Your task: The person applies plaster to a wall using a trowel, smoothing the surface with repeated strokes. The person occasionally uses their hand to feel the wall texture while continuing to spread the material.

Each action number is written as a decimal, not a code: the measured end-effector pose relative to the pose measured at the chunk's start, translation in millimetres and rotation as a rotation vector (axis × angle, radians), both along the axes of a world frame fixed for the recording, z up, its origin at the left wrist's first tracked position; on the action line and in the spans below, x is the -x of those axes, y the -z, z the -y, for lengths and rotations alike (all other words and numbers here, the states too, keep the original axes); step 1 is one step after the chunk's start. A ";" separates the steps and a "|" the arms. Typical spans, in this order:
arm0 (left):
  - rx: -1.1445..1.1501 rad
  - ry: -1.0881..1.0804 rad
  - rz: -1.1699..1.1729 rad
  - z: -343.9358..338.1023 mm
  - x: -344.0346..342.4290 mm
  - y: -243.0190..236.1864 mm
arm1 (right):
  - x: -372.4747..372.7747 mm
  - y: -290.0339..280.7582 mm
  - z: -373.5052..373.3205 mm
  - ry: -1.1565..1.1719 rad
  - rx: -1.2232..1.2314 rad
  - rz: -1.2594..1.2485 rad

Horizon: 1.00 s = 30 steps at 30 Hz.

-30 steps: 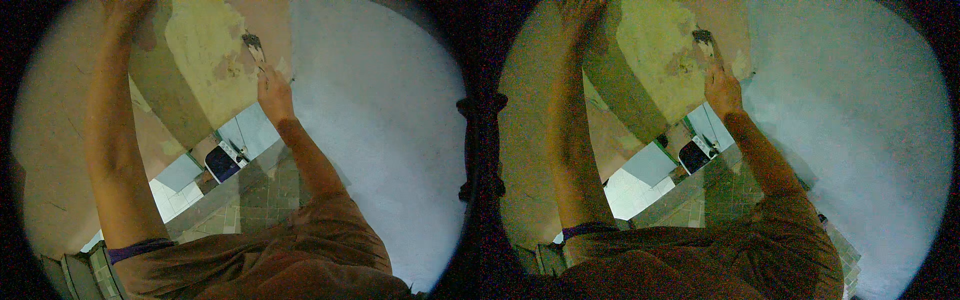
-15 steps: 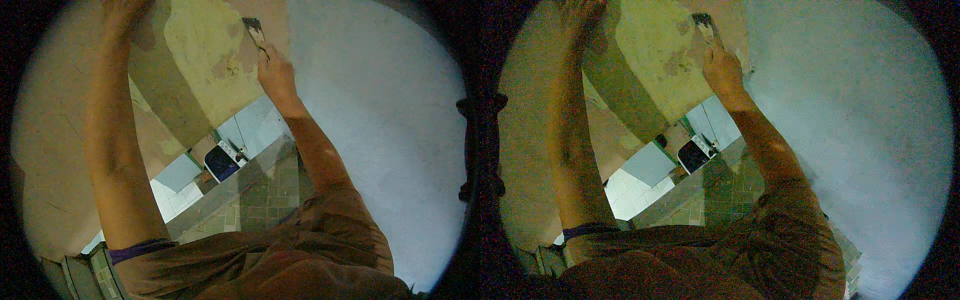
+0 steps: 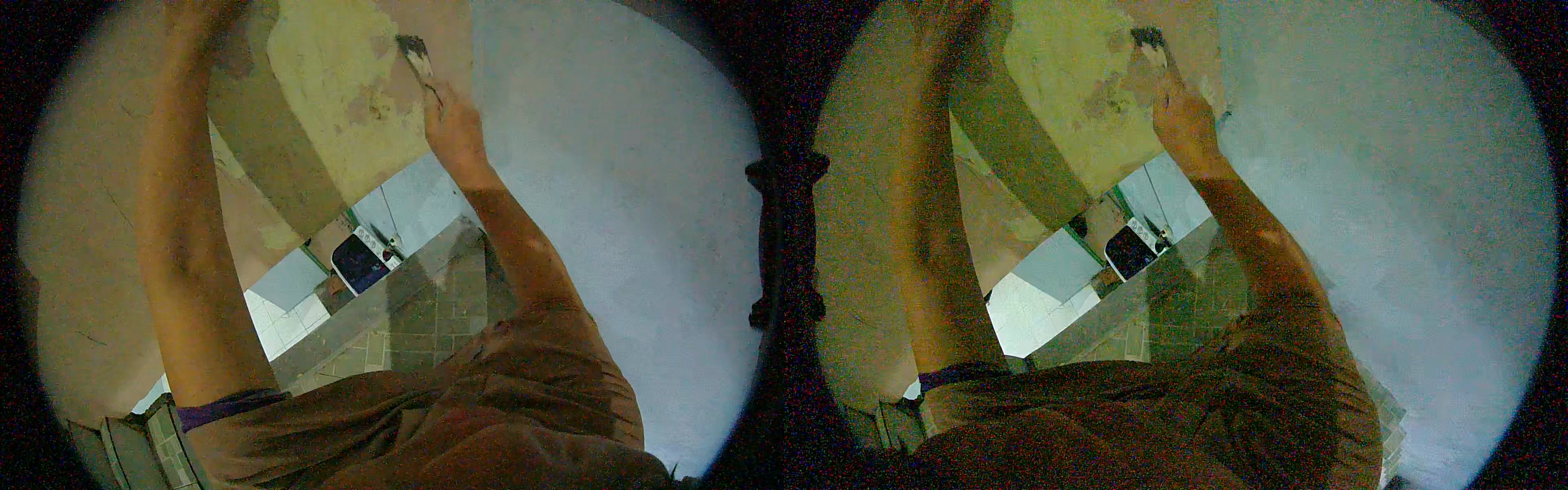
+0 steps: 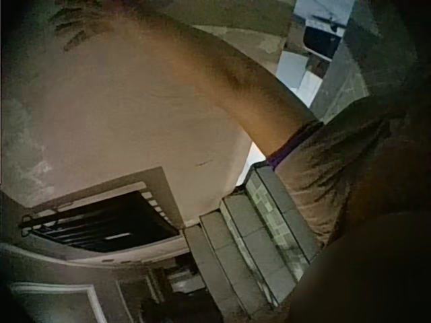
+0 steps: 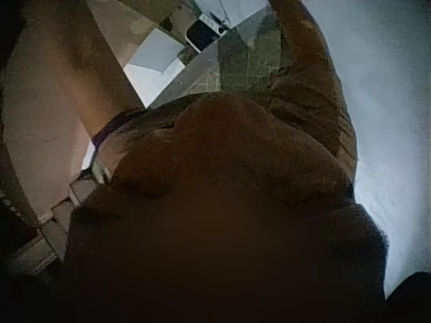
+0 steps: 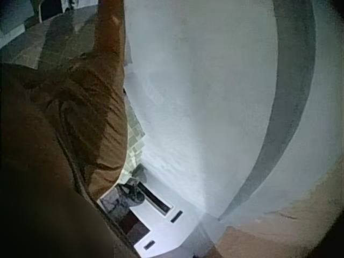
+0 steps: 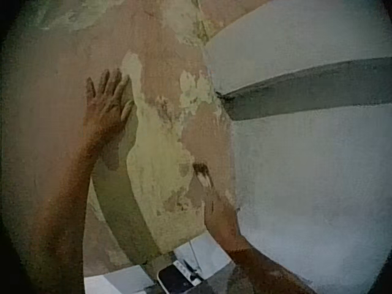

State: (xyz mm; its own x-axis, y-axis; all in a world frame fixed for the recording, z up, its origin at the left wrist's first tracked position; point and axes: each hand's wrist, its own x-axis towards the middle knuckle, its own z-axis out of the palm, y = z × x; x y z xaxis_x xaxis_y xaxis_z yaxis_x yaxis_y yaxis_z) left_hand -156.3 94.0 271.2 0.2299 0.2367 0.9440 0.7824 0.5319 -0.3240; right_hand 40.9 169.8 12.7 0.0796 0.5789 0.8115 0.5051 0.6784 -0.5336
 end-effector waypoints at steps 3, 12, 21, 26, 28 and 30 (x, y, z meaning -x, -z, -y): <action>0.010 -0.007 0.020 0.1 1.3 -0.1 | 4.0 17.1 9.1 -0.032 0.041 0.017; 0.006 -0.029 0.018 -4.4 4.7 -1.7 | 9.2 23.8 21.7 -0.003 0.092 0.017; -0.016 -0.002 -0.007 -2.7 2.7 1.0 | 10.5 25.8 17.1 -0.017 0.044 -0.036; -0.018 0.016 -0.001 0.0 1.6 2.6 | 10.3 41.6 28.1 -0.027 0.179 0.002; 0.001 0.019 0.018 -0.1 1.1 2.5 | 8.7 45.5 29.1 -0.032 0.174 -0.003; -0.014 0.041 -0.001 -0.7 1.2 2.7 | 7.7 47.7 27.9 -0.031 0.085 -0.021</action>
